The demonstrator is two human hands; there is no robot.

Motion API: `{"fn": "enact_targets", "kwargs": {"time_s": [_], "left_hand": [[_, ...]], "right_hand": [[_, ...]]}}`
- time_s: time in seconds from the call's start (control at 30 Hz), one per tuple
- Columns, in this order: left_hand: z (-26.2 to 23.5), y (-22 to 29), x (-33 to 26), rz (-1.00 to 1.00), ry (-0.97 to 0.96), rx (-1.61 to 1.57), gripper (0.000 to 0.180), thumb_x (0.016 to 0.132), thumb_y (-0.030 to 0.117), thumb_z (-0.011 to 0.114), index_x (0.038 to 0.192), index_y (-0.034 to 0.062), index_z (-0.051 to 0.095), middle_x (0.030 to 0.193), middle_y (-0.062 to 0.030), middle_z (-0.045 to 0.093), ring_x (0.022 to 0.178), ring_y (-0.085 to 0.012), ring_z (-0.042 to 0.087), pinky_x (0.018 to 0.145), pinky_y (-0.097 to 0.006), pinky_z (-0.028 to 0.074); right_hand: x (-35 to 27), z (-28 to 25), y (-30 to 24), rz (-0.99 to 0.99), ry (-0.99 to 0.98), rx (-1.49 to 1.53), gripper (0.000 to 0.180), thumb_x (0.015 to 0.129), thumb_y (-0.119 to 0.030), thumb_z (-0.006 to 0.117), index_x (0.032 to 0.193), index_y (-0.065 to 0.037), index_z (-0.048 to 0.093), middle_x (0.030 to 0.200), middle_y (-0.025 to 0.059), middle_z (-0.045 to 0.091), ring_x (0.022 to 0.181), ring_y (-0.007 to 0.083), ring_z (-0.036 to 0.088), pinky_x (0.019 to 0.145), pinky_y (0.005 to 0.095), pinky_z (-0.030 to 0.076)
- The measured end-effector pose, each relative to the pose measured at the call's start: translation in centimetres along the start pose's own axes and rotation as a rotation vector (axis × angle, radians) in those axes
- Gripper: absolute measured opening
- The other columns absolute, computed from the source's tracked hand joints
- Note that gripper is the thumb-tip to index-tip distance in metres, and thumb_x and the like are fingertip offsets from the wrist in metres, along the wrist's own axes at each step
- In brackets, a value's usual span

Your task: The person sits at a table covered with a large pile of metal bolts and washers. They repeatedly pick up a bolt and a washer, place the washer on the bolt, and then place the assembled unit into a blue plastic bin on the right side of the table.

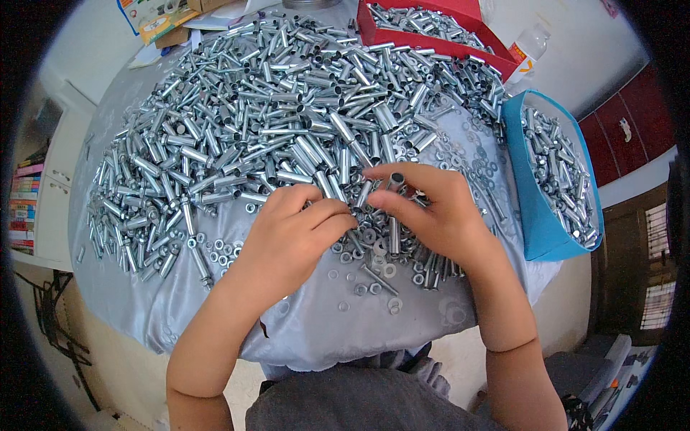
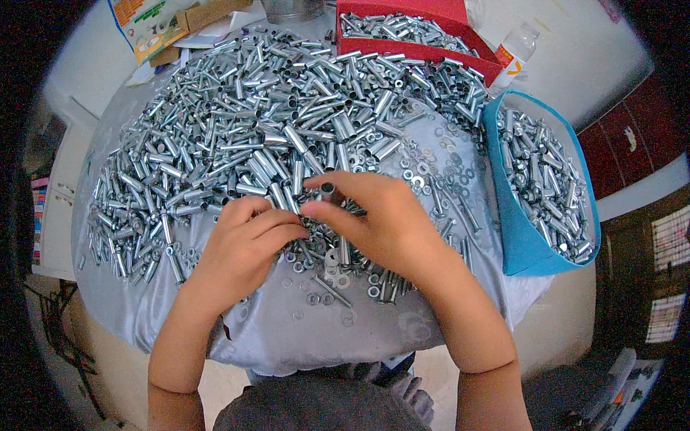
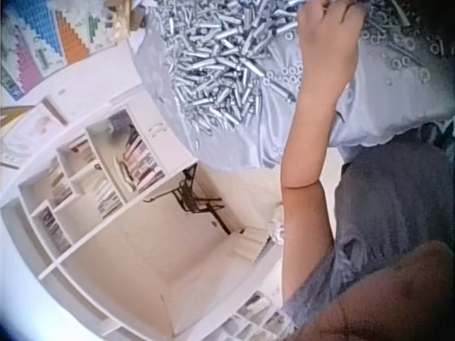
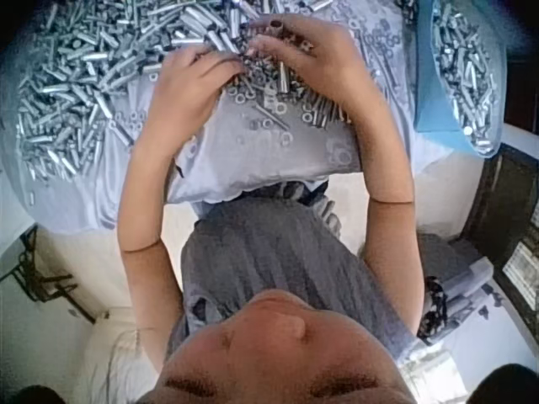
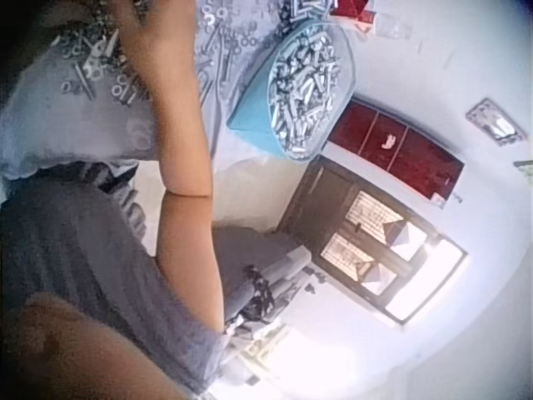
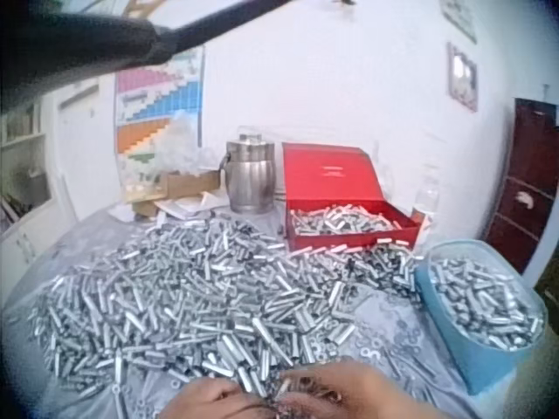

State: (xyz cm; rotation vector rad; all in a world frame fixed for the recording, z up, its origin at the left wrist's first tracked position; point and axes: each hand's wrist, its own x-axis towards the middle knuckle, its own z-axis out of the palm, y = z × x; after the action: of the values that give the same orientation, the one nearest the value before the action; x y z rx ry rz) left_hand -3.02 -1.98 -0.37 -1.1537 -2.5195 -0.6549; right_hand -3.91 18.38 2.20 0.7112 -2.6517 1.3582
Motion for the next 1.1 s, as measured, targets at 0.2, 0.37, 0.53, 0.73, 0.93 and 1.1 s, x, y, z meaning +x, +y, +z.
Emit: {"fn": "enact_targets", "kwargs": {"time_s": [0.2, 0.37, 0.53, 0.73, 0.93, 1.1], "left_hand": [[0.2, -0.2, -0.4, -0.007, -0.026, 0.050, 0.026, 0.065, 0.004, 0.060, 0.089, 0.0126, 0.061, 0.090, -0.0002, 0.056, 0.086, -0.0208, 0.048, 0.076, -0.032, 0.039], [0.4, -0.2, -0.3, -0.044, -0.039, 0.047, 0.025, 0.065, 0.008, 0.064, 0.089, 0.0119, 0.057, 0.088, -0.0018, 0.053, 0.085, -0.0215, 0.047, 0.076, -0.033, 0.038], [-0.3, 0.4, 0.2, -0.101, 0.051, -0.122, 0.018, 0.072, 0.009, 0.063, 0.088, 0.0075, 0.056, 0.085, -0.0051, 0.055, 0.084, -0.0241, 0.049, 0.076, -0.033, 0.037], [-0.9, 0.9, 0.1, -0.384, 0.191, -0.426, 0.011, 0.078, 0.007, 0.059, 0.088, 0.0032, 0.054, 0.080, -0.0080, 0.054, 0.070, -0.0194, 0.051, 0.064, -0.029, 0.040], [-0.6, 1.1, 0.2, -0.341, 0.258, -0.427, 0.012, 0.076, 0.008, 0.059, 0.085, 0.0020, 0.054, 0.073, -0.0085, 0.054, 0.068, -0.0246, 0.052, 0.063, -0.034, 0.040], [-0.8, 1.2, 0.1, -0.341, 0.224, -0.461, 0.011, 0.076, 0.008, 0.057, 0.085, 0.0014, 0.053, 0.073, -0.0088, 0.053, 0.068, -0.0246, 0.052, 0.063, -0.034, 0.040]], "right_hand": [[-0.1, 0.8, 0.2, 0.141, 0.123, 0.500, 0.032, 0.083, -0.011, 0.058, 0.113, -0.004, 0.051, 0.083, 0.0084, 0.064, 0.078, 0.0122, 0.059, 0.070, 0.0250, 0.045], [0.2, 0.4, 0.2, 0.003, 0.135, 0.445, 0.016, 0.084, -0.009, 0.057, 0.099, -0.002, 0.060, 0.093, 0.0075, 0.061, 0.082, 0.0100, 0.055, 0.073, 0.0225, 0.043], [0.0, -0.5, -1.2, 0.264, 0.160, 0.597, 0.019, 0.084, -0.016, 0.058, 0.094, -0.001, 0.062, 0.074, -0.0002, 0.057, 0.064, 0.0075, 0.053, 0.058, 0.0198, 0.042], [0.0, -0.1, -0.7, 0.305, 0.197, 0.748, 0.020, 0.085, -0.019, 0.057, 0.092, 0.000, 0.062, 0.067, 0.0013, 0.056, 0.058, 0.0072, 0.051, 0.054, 0.0201, 0.041], [0.1, 0.2, -0.6, 0.304, 0.209, 0.708, 0.020, 0.085, -0.017, 0.058, 0.093, 0.000, 0.062, 0.067, 0.0009, 0.056, 0.059, 0.0067, 0.051, 0.055, 0.0197, 0.041], [0.1, 0.3, -0.4, 0.291, 0.216, 0.701, 0.018, 0.085, -0.017, 0.059, 0.092, 0.000, 0.062, 0.070, 0.0001, 0.057, 0.060, 0.0060, 0.051, 0.055, 0.0193, 0.042]]}}
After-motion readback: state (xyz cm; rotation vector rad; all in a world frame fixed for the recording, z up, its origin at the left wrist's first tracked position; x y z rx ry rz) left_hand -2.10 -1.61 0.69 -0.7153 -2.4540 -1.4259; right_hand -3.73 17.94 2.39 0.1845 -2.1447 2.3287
